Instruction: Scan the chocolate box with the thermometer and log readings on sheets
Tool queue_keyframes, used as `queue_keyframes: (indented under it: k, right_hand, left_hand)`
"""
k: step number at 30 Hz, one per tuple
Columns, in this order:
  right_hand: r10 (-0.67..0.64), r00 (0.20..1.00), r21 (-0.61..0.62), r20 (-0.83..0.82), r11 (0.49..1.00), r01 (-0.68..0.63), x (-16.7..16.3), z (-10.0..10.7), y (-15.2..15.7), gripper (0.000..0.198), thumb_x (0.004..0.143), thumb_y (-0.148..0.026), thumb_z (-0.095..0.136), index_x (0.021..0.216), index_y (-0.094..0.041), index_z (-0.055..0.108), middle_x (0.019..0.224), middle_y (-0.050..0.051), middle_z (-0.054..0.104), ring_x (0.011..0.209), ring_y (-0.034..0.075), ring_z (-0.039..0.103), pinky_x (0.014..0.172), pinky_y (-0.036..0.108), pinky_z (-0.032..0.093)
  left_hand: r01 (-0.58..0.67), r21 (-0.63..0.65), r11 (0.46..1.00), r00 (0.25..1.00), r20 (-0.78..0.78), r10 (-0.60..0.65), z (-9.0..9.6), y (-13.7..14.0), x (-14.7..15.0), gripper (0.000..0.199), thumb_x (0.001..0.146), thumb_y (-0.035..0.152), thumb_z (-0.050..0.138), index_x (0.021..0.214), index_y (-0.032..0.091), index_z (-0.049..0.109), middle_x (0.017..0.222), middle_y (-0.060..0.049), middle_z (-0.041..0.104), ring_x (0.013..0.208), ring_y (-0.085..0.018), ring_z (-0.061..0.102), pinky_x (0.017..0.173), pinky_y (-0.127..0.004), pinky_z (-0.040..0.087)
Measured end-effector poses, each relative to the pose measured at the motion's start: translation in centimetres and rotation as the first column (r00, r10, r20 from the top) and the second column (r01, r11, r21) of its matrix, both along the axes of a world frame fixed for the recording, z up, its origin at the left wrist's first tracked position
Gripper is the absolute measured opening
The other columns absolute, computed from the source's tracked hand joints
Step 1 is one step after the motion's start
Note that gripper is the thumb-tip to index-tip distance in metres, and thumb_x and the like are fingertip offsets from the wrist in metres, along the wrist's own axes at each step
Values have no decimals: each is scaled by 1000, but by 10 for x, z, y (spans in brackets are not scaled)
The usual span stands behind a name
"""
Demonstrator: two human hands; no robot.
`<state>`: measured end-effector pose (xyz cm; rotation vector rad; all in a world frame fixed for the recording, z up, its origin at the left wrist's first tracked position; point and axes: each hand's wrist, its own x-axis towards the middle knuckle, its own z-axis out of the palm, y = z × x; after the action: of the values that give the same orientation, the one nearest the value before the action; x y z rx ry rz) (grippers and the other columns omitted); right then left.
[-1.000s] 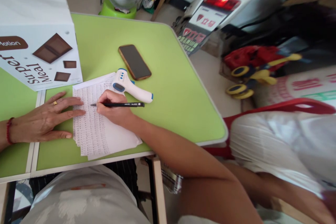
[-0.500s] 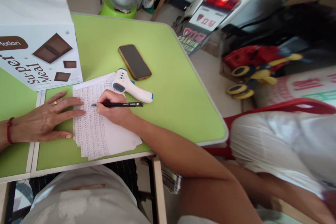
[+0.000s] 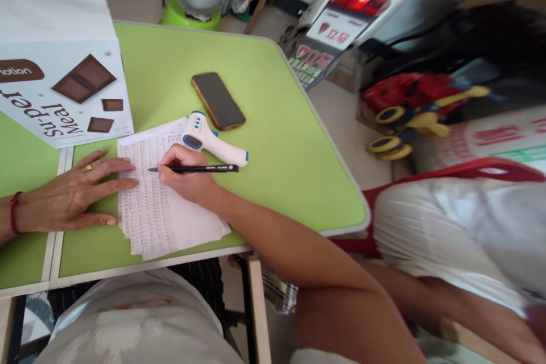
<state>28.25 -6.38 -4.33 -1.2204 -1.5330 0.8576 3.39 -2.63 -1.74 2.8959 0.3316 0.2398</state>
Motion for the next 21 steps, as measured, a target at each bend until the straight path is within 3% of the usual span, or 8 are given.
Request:
queue_keyframes:
  k: [21]
  right_hand:
    - [106,994,-28,-19,994,-106,-2,-3,-5,8,70,-20,61,64,-20,54,56,-6,52,49,7,41,47,23,35]
  left_hand:
    - [2,5,1000,1000,4,-2,0,0,0,56,100,56,39,138,15,44,138,-23,47,133,-34,44,113,-59,25]
